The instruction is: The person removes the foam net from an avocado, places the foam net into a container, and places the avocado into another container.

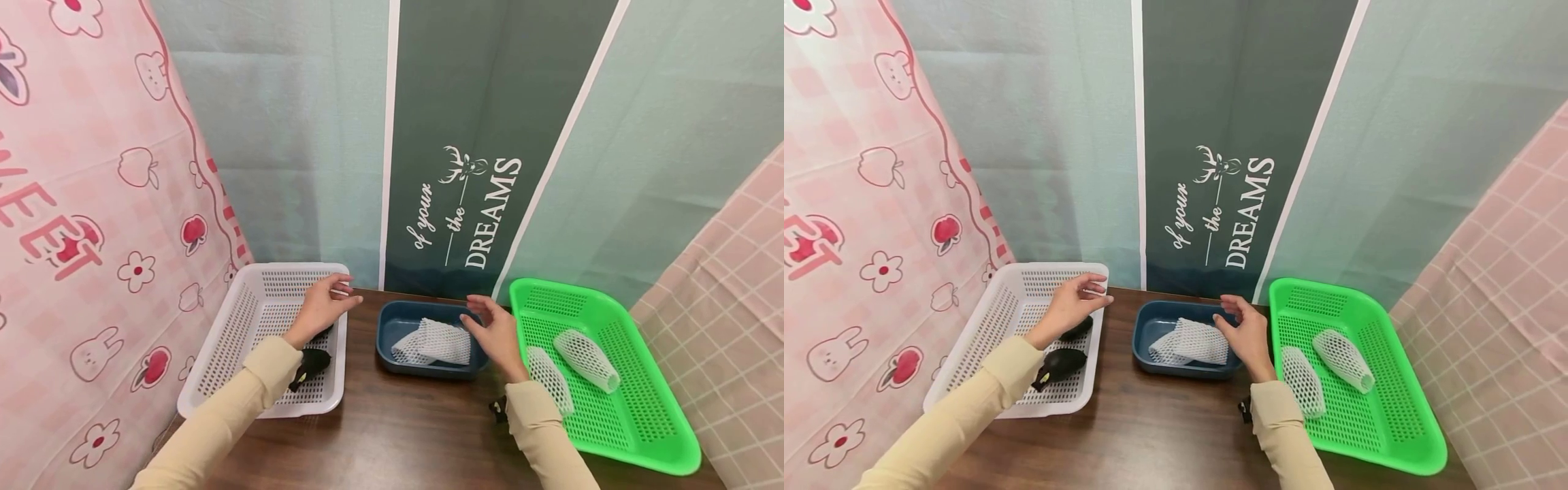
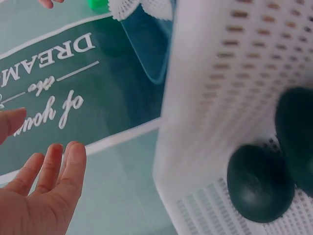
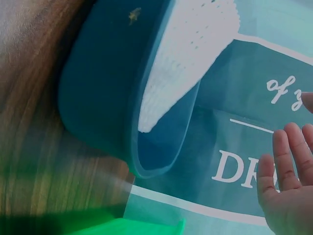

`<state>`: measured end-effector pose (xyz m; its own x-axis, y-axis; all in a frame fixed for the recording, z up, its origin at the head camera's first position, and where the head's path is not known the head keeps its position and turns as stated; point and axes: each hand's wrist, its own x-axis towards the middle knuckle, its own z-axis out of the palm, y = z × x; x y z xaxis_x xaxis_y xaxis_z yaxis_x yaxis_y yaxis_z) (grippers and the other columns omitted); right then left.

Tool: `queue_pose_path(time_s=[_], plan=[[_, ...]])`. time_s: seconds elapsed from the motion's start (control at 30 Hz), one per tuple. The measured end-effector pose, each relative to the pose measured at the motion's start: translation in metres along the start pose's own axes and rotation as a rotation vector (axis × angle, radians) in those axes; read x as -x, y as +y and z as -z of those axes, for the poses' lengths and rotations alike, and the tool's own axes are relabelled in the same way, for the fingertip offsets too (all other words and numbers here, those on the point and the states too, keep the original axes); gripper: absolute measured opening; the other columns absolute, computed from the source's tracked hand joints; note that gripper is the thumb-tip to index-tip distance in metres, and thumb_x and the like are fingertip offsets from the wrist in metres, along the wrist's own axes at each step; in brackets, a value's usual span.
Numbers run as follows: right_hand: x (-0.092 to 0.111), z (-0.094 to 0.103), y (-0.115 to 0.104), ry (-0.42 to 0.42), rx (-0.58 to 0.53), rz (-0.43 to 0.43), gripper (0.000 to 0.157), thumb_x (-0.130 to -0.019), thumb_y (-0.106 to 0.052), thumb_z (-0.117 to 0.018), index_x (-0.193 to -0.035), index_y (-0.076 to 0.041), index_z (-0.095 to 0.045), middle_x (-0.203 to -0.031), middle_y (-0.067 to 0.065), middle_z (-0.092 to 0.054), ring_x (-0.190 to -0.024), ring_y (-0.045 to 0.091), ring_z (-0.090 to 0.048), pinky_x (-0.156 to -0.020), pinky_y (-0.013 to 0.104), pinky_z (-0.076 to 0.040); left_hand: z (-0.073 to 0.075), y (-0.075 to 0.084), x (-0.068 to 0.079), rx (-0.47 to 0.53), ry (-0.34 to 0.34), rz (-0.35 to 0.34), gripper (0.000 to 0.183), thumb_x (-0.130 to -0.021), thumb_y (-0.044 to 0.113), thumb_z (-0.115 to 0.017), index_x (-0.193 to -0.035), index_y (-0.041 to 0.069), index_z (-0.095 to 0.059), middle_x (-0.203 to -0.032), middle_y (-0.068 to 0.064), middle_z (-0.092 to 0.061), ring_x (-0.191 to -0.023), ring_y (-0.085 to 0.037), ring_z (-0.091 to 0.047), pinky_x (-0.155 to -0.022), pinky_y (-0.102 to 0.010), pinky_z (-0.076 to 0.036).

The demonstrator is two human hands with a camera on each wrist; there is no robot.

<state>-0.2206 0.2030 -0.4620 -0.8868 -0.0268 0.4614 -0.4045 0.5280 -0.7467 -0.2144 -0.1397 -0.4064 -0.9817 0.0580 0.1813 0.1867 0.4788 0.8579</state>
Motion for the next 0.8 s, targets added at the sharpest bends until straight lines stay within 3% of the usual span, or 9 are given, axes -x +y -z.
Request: queue_pose_path(time_s=[0.17, 0.3, 0.43, 0.53, 0.7, 0.8], plan=[[-0.002, 0.007, -0.001, 0.032, -0.013, 0.017, 0.034, -0.082, -0.004, -0.077, -0.115, -0.003, -0.066, -0.103, 0.015, -0.069, -0.095, 0.031, -0.066, -0.080, 0.045, -0.053, -0.015, 0.008, -0.002, 0.048, -0.013, -0.019, 0.042, -0.082, 0.012, -0.077, -0.121, 0.002, -0.063, -0.103, -0.014, -0.068, -0.091, -0.029, -0.066, -0.075, -0.038, -0.055], [-0.003, 0.015, -0.003, 0.023, -0.008, 0.025, 0.035, -0.082, -0.001, -0.076, -0.116, -0.001, -0.065, -0.105, 0.016, -0.068, -0.095, 0.031, -0.066, -0.078, 0.032, -0.054, -0.027, 0.011, -0.004, 0.072, -0.019, -0.021, 0.041, -0.082, 0.012, -0.078, -0.120, 0.003, -0.064, -0.102, -0.014, -0.068, -0.089, -0.026, -0.067, -0.075, -0.037, -0.055], [-0.003, 0.022, -0.006, 0.022, -0.001, 0.026, 0.035, -0.084, 0.000, -0.074, -0.118, 0.001, -0.063, -0.108, 0.018, -0.067, -0.097, 0.033, -0.064, -0.079, 0.037, -0.054, -0.038, 0.014, -0.005, 0.107, -0.011, -0.042, 0.041, -0.081, 0.012, -0.078, -0.119, 0.004, -0.065, -0.101, -0.013, -0.069, -0.088, -0.024, -0.068, -0.074, -0.036, -0.055], [-0.003, 0.027, -0.006, 0.030, -0.005, 0.027, 0.036, -0.085, 0.001, -0.073, -0.119, 0.003, -0.062, -0.109, 0.020, -0.066, -0.097, 0.035, -0.064, -0.080, 0.047, -0.052, -0.044, 0.017, -0.005, 0.127, -0.013, -0.058, 0.040, -0.081, 0.011, -0.078, -0.118, 0.005, -0.065, -0.101, -0.011, -0.068, -0.088, -0.023, -0.068, -0.075, -0.035, -0.055], [-0.003, 0.032, -0.003, 0.053, -0.041, 0.026, 0.036, -0.083, 0.005, -0.073, -0.118, 0.007, -0.062, -0.106, 0.023, -0.066, -0.093, 0.040, -0.065, -0.079, 0.035, -0.054, -0.052, 0.022, -0.002, 0.123, -0.052, -0.055, 0.044, -0.083, 0.014, -0.078, -0.123, 0.006, -0.062, -0.104, -0.008, -0.066, -0.094, -0.021, -0.066, -0.081, -0.036, -0.054], [-0.002, 0.036, -0.003, 0.061, -0.020, 0.015, 0.036, -0.083, 0.002, -0.074, -0.118, 0.004, -0.063, -0.105, 0.021, -0.067, -0.092, 0.035, -0.066, -0.079, 0.024, -0.053, -0.058, 0.024, 0.000, 0.124, -0.067, -0.060, 0.046, -0.084, 0.016, -0.078, -0.125, 0.006, -0.061, -0.108, -0.010, -0.065, -0.096, -0.023, -0.066, -0.082, -0.036, -0.054]])
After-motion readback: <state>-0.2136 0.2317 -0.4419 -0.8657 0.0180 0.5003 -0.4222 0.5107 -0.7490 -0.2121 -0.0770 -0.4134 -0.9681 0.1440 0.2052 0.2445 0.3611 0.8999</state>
